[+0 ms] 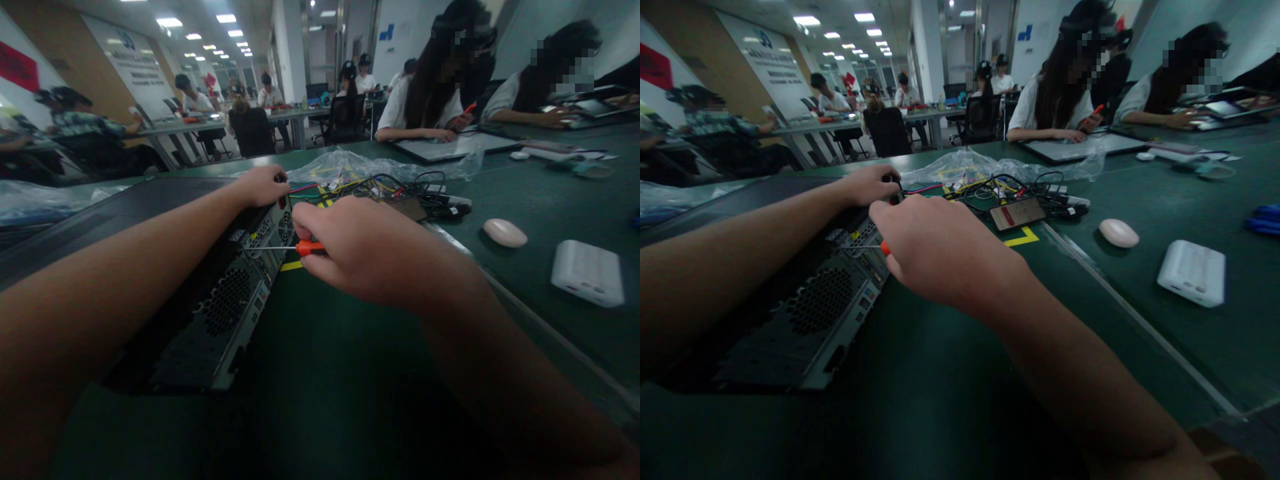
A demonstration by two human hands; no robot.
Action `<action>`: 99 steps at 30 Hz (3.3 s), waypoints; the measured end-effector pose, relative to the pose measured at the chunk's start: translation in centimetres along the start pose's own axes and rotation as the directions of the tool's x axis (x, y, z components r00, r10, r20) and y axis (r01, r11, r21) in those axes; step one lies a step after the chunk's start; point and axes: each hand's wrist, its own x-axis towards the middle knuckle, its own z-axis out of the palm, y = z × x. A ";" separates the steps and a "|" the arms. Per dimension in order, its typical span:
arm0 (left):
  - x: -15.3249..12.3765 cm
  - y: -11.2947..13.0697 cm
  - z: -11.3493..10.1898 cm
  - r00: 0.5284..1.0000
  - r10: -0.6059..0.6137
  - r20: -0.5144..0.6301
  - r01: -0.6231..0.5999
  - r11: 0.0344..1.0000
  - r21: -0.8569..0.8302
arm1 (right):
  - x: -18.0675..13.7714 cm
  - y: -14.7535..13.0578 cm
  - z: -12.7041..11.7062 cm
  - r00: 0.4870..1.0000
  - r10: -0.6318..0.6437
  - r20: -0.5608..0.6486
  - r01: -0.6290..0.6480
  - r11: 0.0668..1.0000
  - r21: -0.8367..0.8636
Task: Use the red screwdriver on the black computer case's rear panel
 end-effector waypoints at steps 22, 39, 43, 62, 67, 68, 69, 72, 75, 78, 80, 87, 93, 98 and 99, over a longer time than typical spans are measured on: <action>-0.4 0.3 -0.2 1.000 0.008 0.008 -0.008 1.000 0.024 | -0.1 -0.1 -0.1 1.000 0.018 0.017 -0.018 1.000 -0.020; -0.2 0.0 0.0 1.000 0.027 -0.008 -0.027 0.999 -0.024 | -0.1 -0.3 -0.1 0.998 -0.011 0.064 0.014 0.999 -0.043; -0.3 0.1 0.0 1.000 0.009 -0.016 -0.009 1.000 -0.026 | -0.1 -0.4 0.1 0.999 0.008 0.042 -0.007 1.000 -0.030; -0.1 0.0 0.0 1.000 0.021 0.000 -0.021 1.000 -0.007 | 0.0 -0.1 0.1 1.000 0.023 0.011 -0.023 1.000 -0.016; -0.2 0.1 -0.1 1.000 0.021 -0.002 -0.021 1.000 0.011 | -0.1 -0.2 0.0 1.000 0.015 0.004 -0.015 1.000 -0.004; -0.2 0.1 -0.1 1.000 0.018 -0.002 -0.018 1.000 0.012 | -0.1 -0.2 0.0 1.000 0.016 0.004 -0.016 1.000 -0.001; -0.3 0.1 -0.1 1.000 0.016 -0.001 -0.016 1.000 0.012 | -0.2 -0.2 -0.1 1.000 0.018 0.007 -0.018 1.000 0.003; -0.2 0.1 -0.1 1.000 0.008 0.002 -0.008 1.000 0.008 | -0.1 -0.1 -0.1 0.999 0.027 0.021 -0.028 1.000 0.008; -0.1 0.0 0.0 1.000 0.007 0.001 -0.007 1.000 -0.006 | 0.0 -0.1 -0.1 0.999 0.029 0.023 -0.029 1.000 0.003; 0.0 0.0 0.1 1.000 0.005 -0.008 -0.005 1.000 -0.022 | 0.0 -0.1 -0.1 0.999 0.027 0.020 -0.026 1.000 -0.009; -0.1 0.0 0.1 1.000 0.005 -0.011 -0.006 1.000 -0.021 | -0.1 -0.2 -0.1 1.000 0.024 0.018 -0.023 1.000 -0.021; -0.2 0.1 -0.1 1.000 0.010 0.002 -0.010 1.000 0.019 | -0.3 -0.3 -0.3 0.999 0.021 0.034 -0.020 0.999 -0.034; -0.4 0.3 -0.2 1.000 -0.011 0.003 0.011 1.000 -0.010 | -0.2 -0.2 -0.4 0.998 0.019 0.052 -0.016 0.999 -0.046; -0.7 0.7 -0.3 1.000 -0.022 0.004 0.022 0.998 0.056 | -0.2 -0.2 -0.2 0.999 -0.002 0.038 0.004 0.998 -0.058; -0.7 0.8 -0.2 1.000 -0.022 0.003 0.022 0.998 0.065 | -0.2 -0.2 -0.2 0.999 -0.003 0.035 0.005 0.998 -0.058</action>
